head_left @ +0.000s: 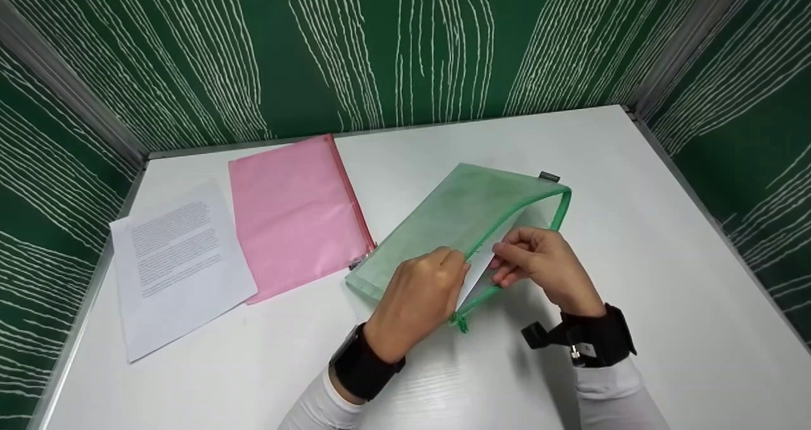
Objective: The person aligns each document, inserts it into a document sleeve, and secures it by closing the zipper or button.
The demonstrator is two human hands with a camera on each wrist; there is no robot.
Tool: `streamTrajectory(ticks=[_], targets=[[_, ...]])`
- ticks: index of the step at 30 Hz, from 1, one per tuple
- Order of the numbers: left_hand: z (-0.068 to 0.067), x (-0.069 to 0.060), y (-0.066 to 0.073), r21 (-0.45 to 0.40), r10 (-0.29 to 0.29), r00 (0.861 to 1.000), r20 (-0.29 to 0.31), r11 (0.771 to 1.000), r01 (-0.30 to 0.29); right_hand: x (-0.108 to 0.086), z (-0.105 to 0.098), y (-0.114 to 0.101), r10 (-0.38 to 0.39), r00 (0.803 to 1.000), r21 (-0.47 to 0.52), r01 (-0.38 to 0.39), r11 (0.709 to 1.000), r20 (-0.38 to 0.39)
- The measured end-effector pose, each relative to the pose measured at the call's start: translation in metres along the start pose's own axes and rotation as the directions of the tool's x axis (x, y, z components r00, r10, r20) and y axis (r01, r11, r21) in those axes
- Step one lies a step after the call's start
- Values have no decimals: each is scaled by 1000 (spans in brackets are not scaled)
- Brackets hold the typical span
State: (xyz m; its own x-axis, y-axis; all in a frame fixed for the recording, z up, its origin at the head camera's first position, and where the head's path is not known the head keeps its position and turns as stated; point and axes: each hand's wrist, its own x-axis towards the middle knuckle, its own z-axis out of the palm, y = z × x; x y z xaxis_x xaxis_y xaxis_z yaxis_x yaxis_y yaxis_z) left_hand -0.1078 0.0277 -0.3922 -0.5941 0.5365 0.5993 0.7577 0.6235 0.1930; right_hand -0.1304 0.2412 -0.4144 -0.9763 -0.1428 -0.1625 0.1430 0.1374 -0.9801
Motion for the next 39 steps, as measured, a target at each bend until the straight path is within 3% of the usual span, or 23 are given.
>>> streamTrajectory(ticks=[8, 14, 17, 22, 26, 29, 34, 39], targets=[[-2, 1, -2, -51, -33, 999, -15, 998, 32, -5, -1, -5, -18, 1000, -25, 18, 1000, 17], [-2, 1, -4, -142, -94, 995, -24, 986, 90, -14, 0, -11, -149, 981, -133, 165, 977, 127], [-1, 2, -5, -191, -127, 991, -34, 974, 118, -19, 5, -16, -230, 948, -211, 276, 938, 220], [0, 3, -6, -242, -166, 985, -54, 959, 148, -23, 16, -20, -344, 865, -281, 455, 845, 366], [1, 3, -7, -271, -194, 980, -55, 947, 172, -28, 23, -28, -411, 800, -284, 556, 781, 436], [1, 3, -7, -286, -214, 976, -52, 939, 191, -31, 26, -33, -444, 760, -258, 602, 756, 475], [0, 3, -6, -294, -220, 974, -51, 936, 196, -26, 23, -23, -481, 734, -243, 638, 731, 479], [0, 4, -6, -274, -189, 981, -37, 946, 172, -20, 22, -13, -528, 729, -269, 665, 697, 435]])
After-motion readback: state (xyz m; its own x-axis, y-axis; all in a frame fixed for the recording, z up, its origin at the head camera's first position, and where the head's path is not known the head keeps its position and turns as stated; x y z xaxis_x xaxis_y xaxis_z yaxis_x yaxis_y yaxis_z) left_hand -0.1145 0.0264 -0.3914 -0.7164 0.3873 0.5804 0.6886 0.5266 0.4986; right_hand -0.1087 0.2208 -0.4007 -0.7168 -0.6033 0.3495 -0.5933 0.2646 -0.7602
